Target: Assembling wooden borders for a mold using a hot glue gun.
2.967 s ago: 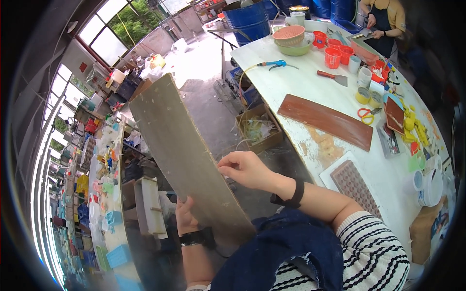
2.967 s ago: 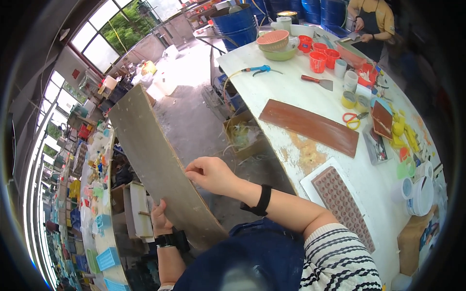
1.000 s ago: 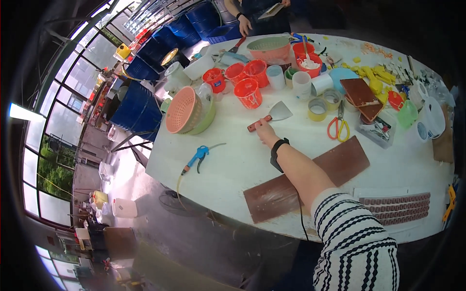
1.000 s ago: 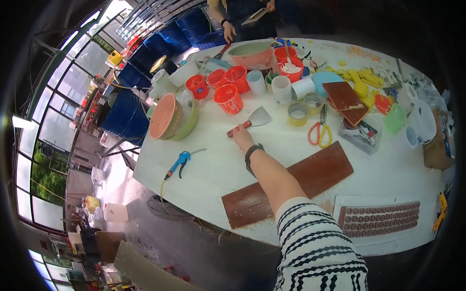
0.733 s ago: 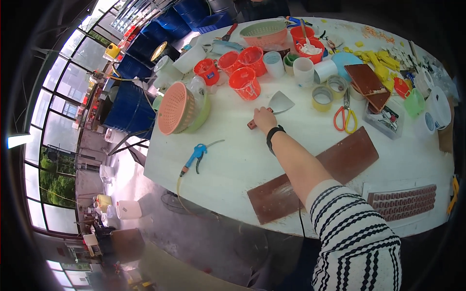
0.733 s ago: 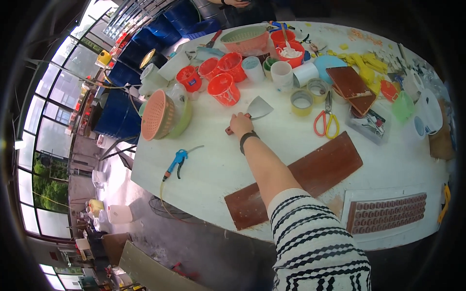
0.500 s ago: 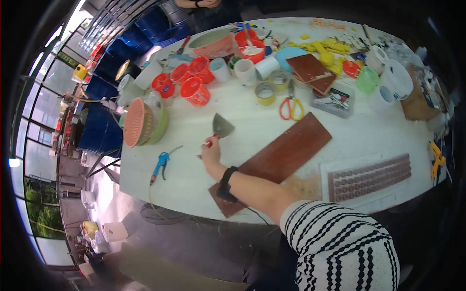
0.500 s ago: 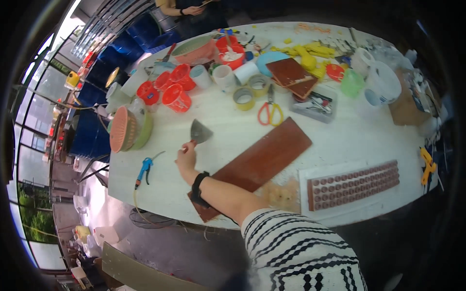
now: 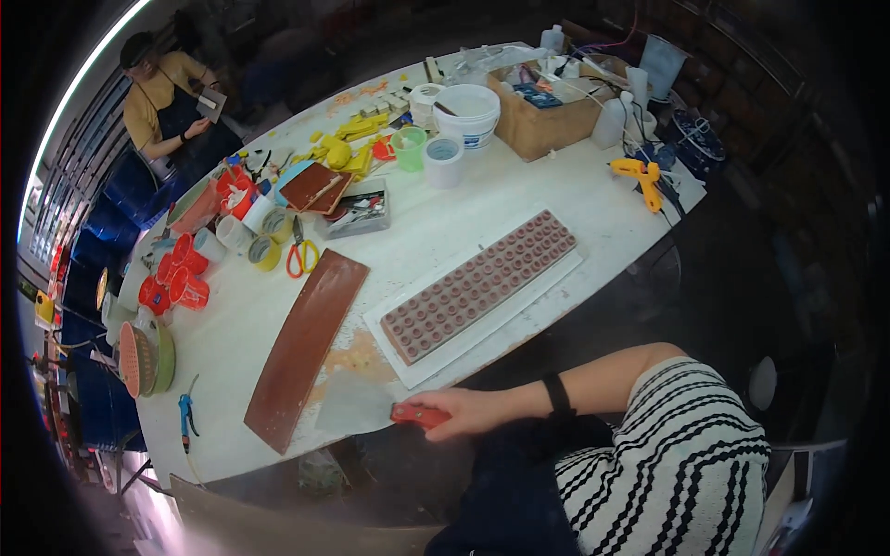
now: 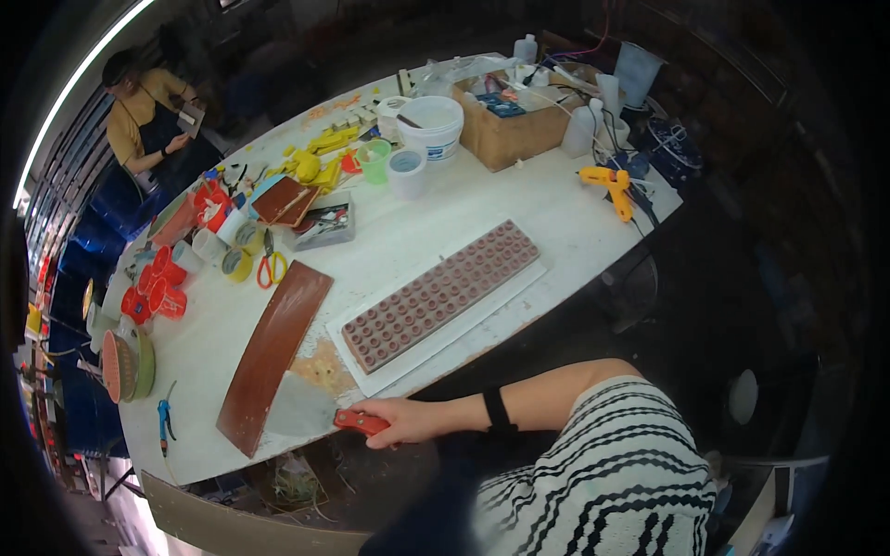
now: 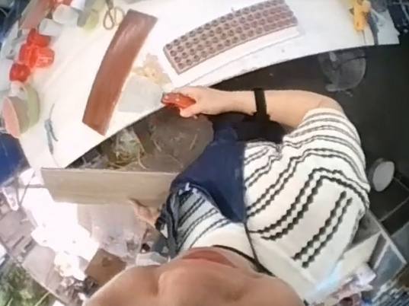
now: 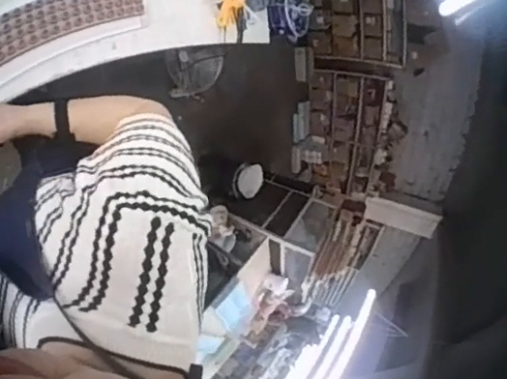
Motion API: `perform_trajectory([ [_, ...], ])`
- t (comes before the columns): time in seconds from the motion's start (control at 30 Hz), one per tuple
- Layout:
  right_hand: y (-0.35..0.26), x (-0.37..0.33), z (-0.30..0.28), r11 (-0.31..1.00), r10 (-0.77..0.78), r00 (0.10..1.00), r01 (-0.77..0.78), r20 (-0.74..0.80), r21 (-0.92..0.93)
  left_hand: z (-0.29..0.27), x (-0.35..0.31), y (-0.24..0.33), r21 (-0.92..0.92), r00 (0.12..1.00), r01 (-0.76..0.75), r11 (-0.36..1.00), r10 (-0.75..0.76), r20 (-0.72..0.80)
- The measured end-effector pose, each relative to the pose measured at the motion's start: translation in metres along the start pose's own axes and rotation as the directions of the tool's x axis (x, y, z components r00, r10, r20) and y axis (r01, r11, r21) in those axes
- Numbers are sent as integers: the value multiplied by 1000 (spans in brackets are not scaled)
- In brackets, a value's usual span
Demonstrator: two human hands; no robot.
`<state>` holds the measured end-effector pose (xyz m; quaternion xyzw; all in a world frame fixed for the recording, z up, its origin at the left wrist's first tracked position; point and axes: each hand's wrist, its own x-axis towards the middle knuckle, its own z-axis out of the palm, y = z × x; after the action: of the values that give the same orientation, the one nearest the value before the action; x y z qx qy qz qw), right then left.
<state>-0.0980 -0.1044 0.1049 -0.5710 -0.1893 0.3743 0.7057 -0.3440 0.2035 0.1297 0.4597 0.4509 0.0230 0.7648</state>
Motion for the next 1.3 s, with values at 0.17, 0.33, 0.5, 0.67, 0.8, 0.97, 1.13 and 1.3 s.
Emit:
perform_trajectory([
  [0.17, -42, -158, -118, 937, 23, 833, -211, -552, -280, 41, -3, -25, -45, 993, 10, 999, -5, 119],
  [0.33, -84, -253, -235, 866, -65, 521, -394, -851, -307, 95, -1, -38, -90, 985, -18, 996, 33, 169],
  [0.5, -89, -280, -357, 702, -251, 510, -489, -823, -518, 163, -1, -49, -115, 983, -54, 992, 73, 168],
  [0.67, -89, -253, -434, 284, -56, 638, -727, -768, -625, 240, -12, -64, -136, 989, -79, 988, 94, 112],
  [0.8, -92, -237, -474, 211, 51, 733, -672, -678, -710, 277, -28, -65, -133, 993, -104, 986, 110, 37],
  [0.97, -96, -225, -507, 204, 155, 799, -601, -581, -773, 304, -38, -59, -129, 992, -124, 984, 122, -22],
  [1.13, -86, -216, -515, 250, 120, 801, -596, -586, -763, 317, -22, -49, -139, 991, -135, 981, 135, -9],
  [1.3, -92, -191, -520, 169, 141, 837, -546, -528, -821, 310, -2, -41, -166, 990, -135, 977, 140, 19],
])
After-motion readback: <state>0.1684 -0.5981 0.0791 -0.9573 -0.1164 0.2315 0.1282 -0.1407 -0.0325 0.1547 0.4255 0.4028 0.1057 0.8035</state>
